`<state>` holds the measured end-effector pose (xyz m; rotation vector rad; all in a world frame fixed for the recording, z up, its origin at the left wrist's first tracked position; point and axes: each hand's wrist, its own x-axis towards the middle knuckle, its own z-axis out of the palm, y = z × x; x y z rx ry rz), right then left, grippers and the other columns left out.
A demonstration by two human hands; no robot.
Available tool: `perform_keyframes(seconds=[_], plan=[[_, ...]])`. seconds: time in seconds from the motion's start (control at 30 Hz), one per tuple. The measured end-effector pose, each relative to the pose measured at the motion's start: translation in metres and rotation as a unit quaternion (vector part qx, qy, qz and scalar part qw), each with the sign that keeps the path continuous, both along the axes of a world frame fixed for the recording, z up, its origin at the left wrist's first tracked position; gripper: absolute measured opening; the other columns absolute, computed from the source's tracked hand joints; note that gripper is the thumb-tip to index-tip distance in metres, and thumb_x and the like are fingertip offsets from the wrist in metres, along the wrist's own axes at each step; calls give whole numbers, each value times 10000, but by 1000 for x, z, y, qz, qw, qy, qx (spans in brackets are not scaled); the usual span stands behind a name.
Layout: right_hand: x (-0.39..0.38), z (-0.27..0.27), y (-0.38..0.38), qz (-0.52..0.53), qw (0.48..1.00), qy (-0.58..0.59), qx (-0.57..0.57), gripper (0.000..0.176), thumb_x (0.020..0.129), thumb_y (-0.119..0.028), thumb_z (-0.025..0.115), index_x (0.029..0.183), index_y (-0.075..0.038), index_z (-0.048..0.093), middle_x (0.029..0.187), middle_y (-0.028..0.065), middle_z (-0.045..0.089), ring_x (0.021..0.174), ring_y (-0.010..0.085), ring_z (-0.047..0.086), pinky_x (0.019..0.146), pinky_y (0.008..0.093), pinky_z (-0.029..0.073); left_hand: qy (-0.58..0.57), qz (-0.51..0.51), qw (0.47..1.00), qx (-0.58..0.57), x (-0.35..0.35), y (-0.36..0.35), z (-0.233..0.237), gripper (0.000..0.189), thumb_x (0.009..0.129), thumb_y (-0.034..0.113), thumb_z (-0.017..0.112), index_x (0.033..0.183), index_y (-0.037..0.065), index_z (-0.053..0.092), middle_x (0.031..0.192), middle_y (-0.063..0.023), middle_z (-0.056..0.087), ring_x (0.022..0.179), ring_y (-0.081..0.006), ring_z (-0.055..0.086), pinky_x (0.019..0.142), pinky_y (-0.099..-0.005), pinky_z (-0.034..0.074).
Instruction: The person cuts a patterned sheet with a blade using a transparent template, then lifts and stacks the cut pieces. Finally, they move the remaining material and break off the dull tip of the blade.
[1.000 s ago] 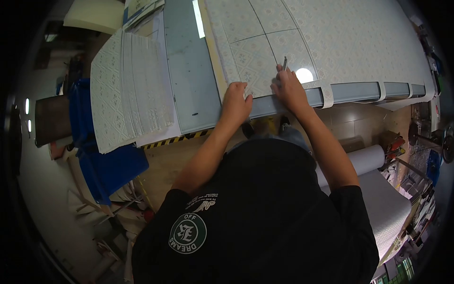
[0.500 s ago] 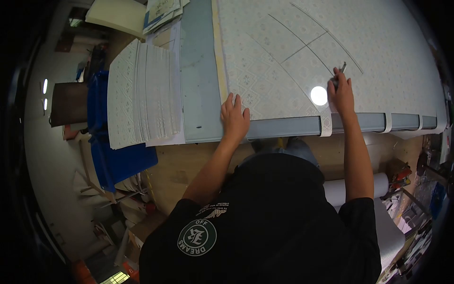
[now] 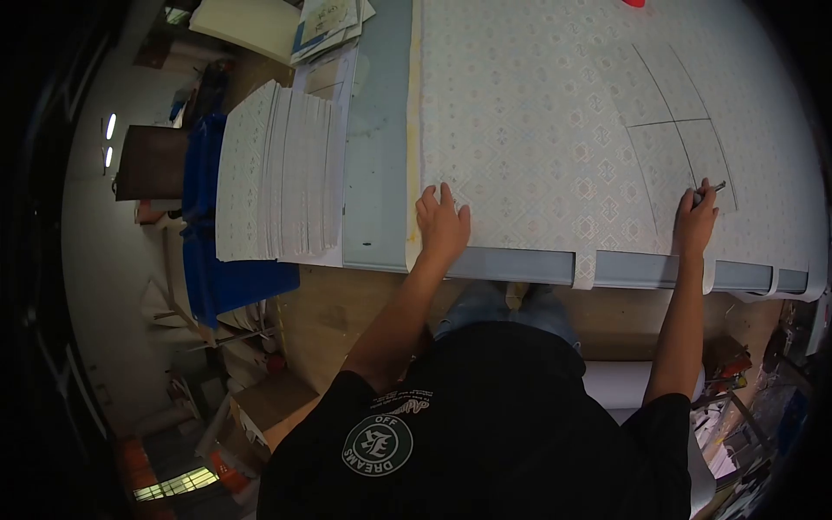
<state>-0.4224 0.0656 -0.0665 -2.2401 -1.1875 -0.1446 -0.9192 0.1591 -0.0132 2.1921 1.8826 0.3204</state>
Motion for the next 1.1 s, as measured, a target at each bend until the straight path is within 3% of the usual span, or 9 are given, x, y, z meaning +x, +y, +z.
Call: perform_keyframes(seconds=[0.1,0.17,0.43,0.63,0.77,0.97,1.03,1.07,1.1], plan=[[13,-3,-4,-47,999,-5,-23,320,1001,-274,553,1208,-33,515,1406,147,602,1107,391,628,1002,468,436,-1,39,999,13,4,19,0,630,880,252,700,1385,-66,496,1402,-239,411,1287,-408,379,1078,-504,333],[20,-3,-8,-86,996,11,-32,347,1003,-288,547,1239,-36,510,1391,158,610,1115,381,646,1102,515,345,-4,59,998,-7,2,33,2,684,849,261,729,1390,-76,478,1339,-220,430,1257,-395,390,1063,-488,339],[50,-24,-51,-201,979,30,-21,416,984,-325,561,1292,-49,507,1257,184,676,1105,403,645,1020,473,421,-53,15,994,-94,13,40,13,707,821,232,749,1398,-62,465,1306,-199,441,1214,-372,414,1054,-488,346],[4,35,-34,-276,951,127,-55,432,972,-318,572,1305,-48,518,1211,191,689,1114,416,647,1037,485,418,-29,52,998,-34,16,55,-5,796,802,329,771,1435,-28,445,1324,-188,425,1238,-374,386,1046,-525,331],[26,5,-46,-235,970,58,-19,386,960,-277,595,1270,-57,530,1234,160,671,1185,385,612,1081,518,380,-61,77,992,-81,19,90,3,758,798,343,761,1401,-20,477,1329,-205,413,1260,-384,357,1054,-535,311],[29,-2,-45,-225,974,30,-11,388,963,-261,597,1287,-68,505,1288,139,630,1158,336,628,1157,594,261,-127,113,982,-86,2,130,-17,725,811,307,777,1337,-93,479,1173,-206,567,1138,-371,531,1005,-481,426],[36,5,-44,-223,972,68,-42,409,963,-261,598,1313,-75,496,1258,120,634,1150,340,627,1161,585,262,-447,197,847,-209,0,130,1,670,890,199,743,1369,-136,417,1182,-223,600,1126,-331,592,1000,-428,472],[41,5,-46,-227,970,71,-46,409,963,-261,598,1313,-75,496,1258,120,634,1150,340,627,1161,585,262,-523,178,781,-292,-2,129,11,585,940,77,664,1418,-114,386,1287,-216,580,1188,-285,572,1033,-395,453],[49,3,-43,-218,973,61,-42,422,963,-262,597,1328,-77,494,1235,115,636,1153,337,626,1159,585,264,-517,178,784,-293,1,120,24,585,940,77,664,1418,-114,386,1287,-216,580,1188,-285,572,1033,-395,453]])
